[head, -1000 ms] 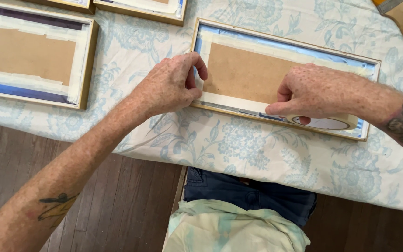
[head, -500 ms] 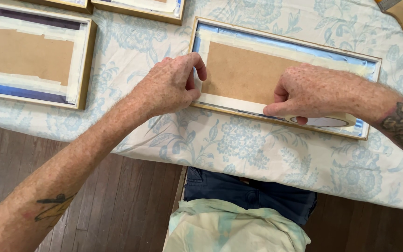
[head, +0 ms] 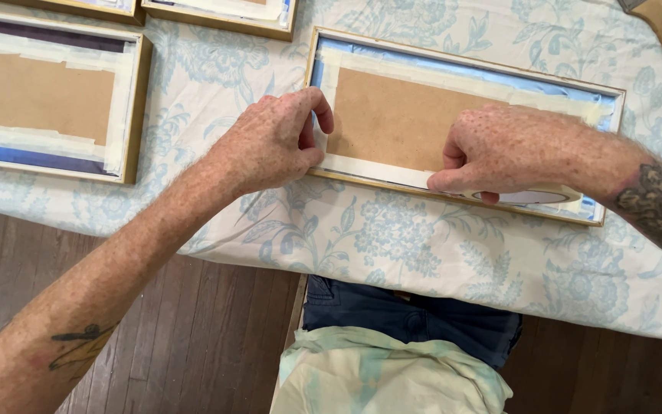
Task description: Apply masking tape to the back edges of picture frames on a workbench.
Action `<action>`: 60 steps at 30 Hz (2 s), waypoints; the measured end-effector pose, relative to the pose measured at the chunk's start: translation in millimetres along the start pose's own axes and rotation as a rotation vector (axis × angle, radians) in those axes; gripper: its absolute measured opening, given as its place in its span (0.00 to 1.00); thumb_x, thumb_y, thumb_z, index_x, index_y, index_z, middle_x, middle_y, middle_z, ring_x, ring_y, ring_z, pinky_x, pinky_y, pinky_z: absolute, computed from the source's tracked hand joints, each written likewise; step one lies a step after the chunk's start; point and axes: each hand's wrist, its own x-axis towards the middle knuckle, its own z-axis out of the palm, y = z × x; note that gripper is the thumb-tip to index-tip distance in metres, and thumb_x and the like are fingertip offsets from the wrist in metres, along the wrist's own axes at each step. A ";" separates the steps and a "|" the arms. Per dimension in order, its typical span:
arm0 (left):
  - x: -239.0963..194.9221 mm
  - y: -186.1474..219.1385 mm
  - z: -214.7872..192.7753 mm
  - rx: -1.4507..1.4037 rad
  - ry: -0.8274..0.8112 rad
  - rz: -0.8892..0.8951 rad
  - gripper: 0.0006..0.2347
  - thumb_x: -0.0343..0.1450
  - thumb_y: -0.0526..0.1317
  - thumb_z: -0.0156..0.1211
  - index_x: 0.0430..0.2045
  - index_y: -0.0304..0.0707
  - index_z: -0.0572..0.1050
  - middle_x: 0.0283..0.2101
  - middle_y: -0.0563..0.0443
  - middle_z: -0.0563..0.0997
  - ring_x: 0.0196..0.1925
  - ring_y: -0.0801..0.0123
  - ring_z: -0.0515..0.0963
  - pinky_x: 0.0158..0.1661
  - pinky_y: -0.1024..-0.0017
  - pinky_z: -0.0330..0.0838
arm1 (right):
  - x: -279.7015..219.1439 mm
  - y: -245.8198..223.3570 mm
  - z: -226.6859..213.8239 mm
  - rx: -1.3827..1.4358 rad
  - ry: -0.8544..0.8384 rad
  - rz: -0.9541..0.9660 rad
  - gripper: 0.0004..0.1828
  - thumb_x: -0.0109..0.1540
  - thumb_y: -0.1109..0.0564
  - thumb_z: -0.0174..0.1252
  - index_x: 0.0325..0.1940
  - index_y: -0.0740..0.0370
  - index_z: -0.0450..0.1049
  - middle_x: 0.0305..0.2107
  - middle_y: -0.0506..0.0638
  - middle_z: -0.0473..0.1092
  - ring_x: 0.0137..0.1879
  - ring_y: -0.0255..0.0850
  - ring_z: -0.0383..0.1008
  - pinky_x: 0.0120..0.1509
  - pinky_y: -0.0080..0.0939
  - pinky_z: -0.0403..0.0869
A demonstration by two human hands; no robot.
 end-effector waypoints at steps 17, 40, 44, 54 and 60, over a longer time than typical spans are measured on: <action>-8.8 -16.4 32.6 0.298 0.233 0.242 0.05 0.72 0.36 0.64 0.39 0.41 0.80 0.41 0.49 0.80 0.41 0.63 0.79 0.44 0.65 0.78 | 3.3 4.9 2.4 0.016 0.021 -0.009 0.26 0.66 0.35 0.56 0.22 0.53 0.77 0.15 0.43 0.80 0.30 0.32 0.70 0.35 0.39 0.67; -48.2 -36.9 64.0 0.801 0.802 0.731 0.09 0.75 0.25 0.63 0.48 0.29 0.79 0.51 0.46 0.81 0.53 0.63 0.80 0.61 0.56 0.69 | 2.4 68.8 40.9 0.710 0.012 -0.442 0.33 0.61 0.49 0.58 0.72 0.44 0.65 0.60 0.45 0.77 0.19 0.37 0.83 0.17 0.30 0.80; -48.3 -33.3 64.6 0.771 0.782 0.717 0.10 0.75 0.26 0.65 0.49 0.30 0.80 0.51 0.46 0.83 0.54 0.63 0.82 0.65 0.51 0.64 | -13.0 89.3 45.4 0.770 -0.059 -0.422 0.37 0.61 0.41 0.53 0.75 0.37 0.61 0.71 0.42 0.68 0.14 0.36 0.74 0.19 0.35 0.79; -50.9 -27.6 66.6 0.789 0.745 0.623 0.11 0.74 0.29 0.71 0.51 0.35 0.84 0.52 0.49 0.87 0.55 0.66 0.84 0.69 0.53 0.58 | -52.4 158.1 43.3 0.436 -0.065 0.281 0.37 0.63 0.40 0.49 0.76 0.06 0.56 0.69 0.14 0.68 0.20 0.52 0.71 0.34 0.48 0.86; -54.1 -17.3 64.3 0.778 0.700 0.596 0.08 0.77 0.30 0.66 0.48 0.36 0.85 0.52 0.50 0.88 0.55 0.65 0.86 0.71 0.55 0.57 | -56.5 194.2 71.7 0.444 -0.010 0.221 0.16 0.62 0.43 0.59 0.47 0.41 0.89 0.59 0.16 0.80 0.19 0.43 0.77 0.30 0.38 0.76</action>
